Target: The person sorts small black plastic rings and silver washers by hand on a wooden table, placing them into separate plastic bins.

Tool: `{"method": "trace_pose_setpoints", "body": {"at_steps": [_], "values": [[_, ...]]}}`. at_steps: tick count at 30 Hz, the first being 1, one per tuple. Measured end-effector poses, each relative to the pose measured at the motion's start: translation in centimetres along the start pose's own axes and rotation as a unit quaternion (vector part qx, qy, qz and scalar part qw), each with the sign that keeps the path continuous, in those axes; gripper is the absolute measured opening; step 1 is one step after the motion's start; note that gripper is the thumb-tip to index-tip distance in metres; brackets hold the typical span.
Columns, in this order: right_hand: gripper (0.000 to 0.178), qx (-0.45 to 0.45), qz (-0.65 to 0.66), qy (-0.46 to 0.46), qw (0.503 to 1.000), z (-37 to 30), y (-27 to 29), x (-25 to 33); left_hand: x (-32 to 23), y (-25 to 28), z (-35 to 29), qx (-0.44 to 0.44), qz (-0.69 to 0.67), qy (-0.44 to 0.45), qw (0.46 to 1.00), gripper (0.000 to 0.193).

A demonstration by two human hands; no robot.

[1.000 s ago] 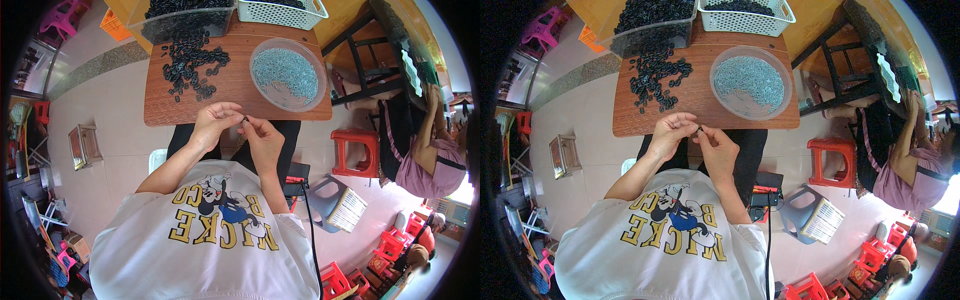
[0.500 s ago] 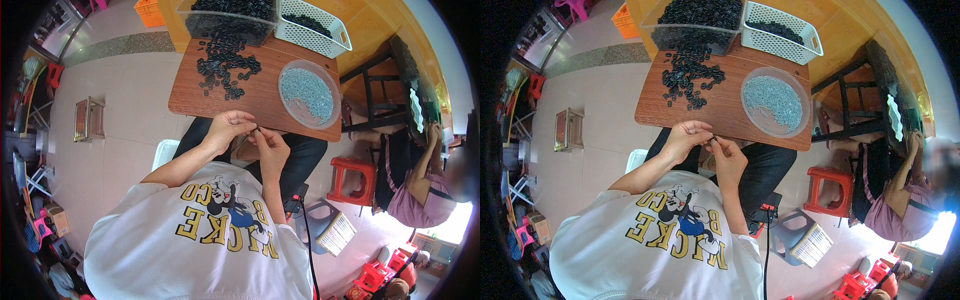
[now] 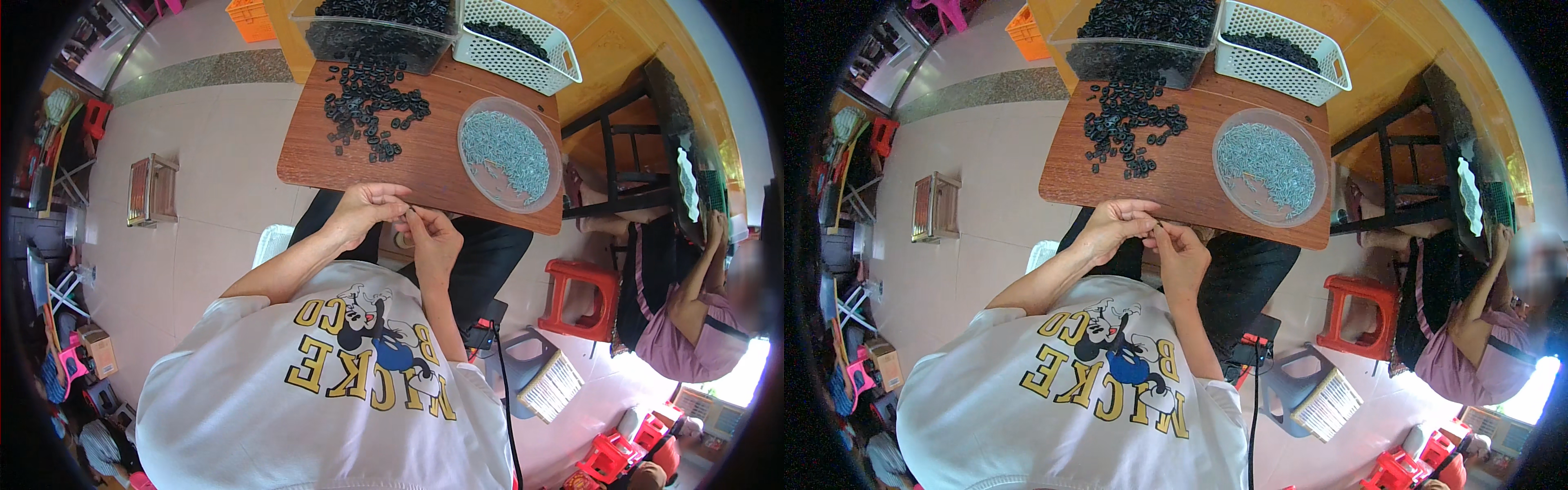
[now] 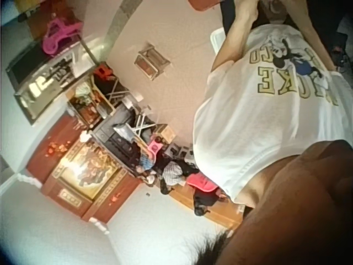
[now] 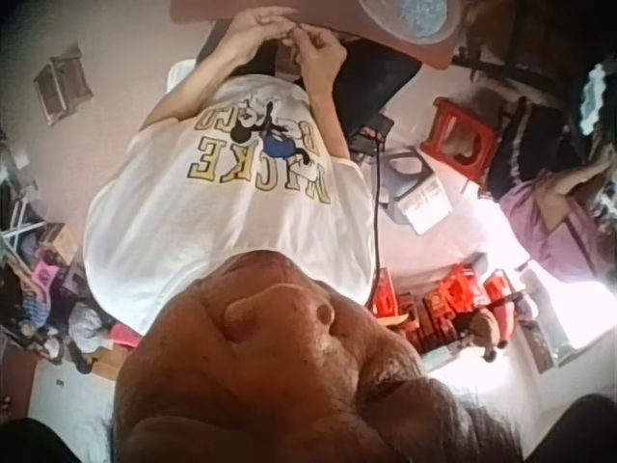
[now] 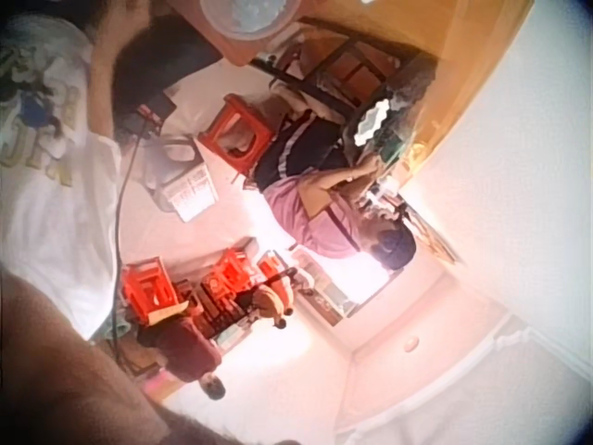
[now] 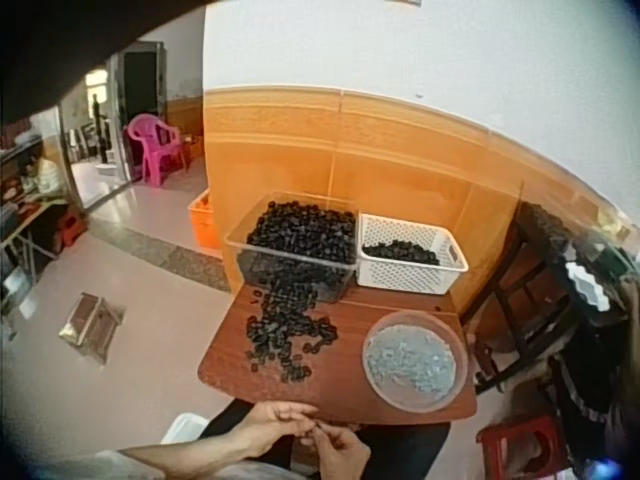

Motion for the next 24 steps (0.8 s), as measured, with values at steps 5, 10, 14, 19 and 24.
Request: {"method": "trace_pose_setpoints", "body": {"at_steps": [5, 10, 14, 19, 24], "values": [[0.01, -0.004, 0.023, -0.015, 1.0, 0.9, 0.3, -0.5, 0.4, 0.6, 0.8, -0.027, -0.075, 0.027, 0.996, 0.033], [0.01, -0.009, 0.048, -0.014, 0.999, 1.4, 0.4, -0.8, 0.8, 1.0, 1.6, -0.021, -0.062, 0.041, 0.997, 0.034], [0.009, 0.006, 0.03, -0.023, 0.999, 1.8, 0.0, -1.2, 0.3, 1.4, 2.0, -0.005, -0.018, 0.04, 0.999, 0.042], [0.01, 0.015, 0.028, -0.083, 0.996, 2.3, -0.6, -2.0, -0.2, 2.0, 2.7, 0.004, 0.038, 0.039, 0.999, 0.046], [0.009, 0.016, 0.078, -0.101, 0.992, 3.0, -1.2, -2.1, -2.1, 2.3, 2.5, -0.007, 0.039, 0.028, 0.999, 0.047]]}}
Point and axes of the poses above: each hand's wrist, its own z-axis towards the middle knuckle, its own y-axis out of the back of the hand, x = y × z, the point moved 9 cm from there along z, towards the middle knuckle
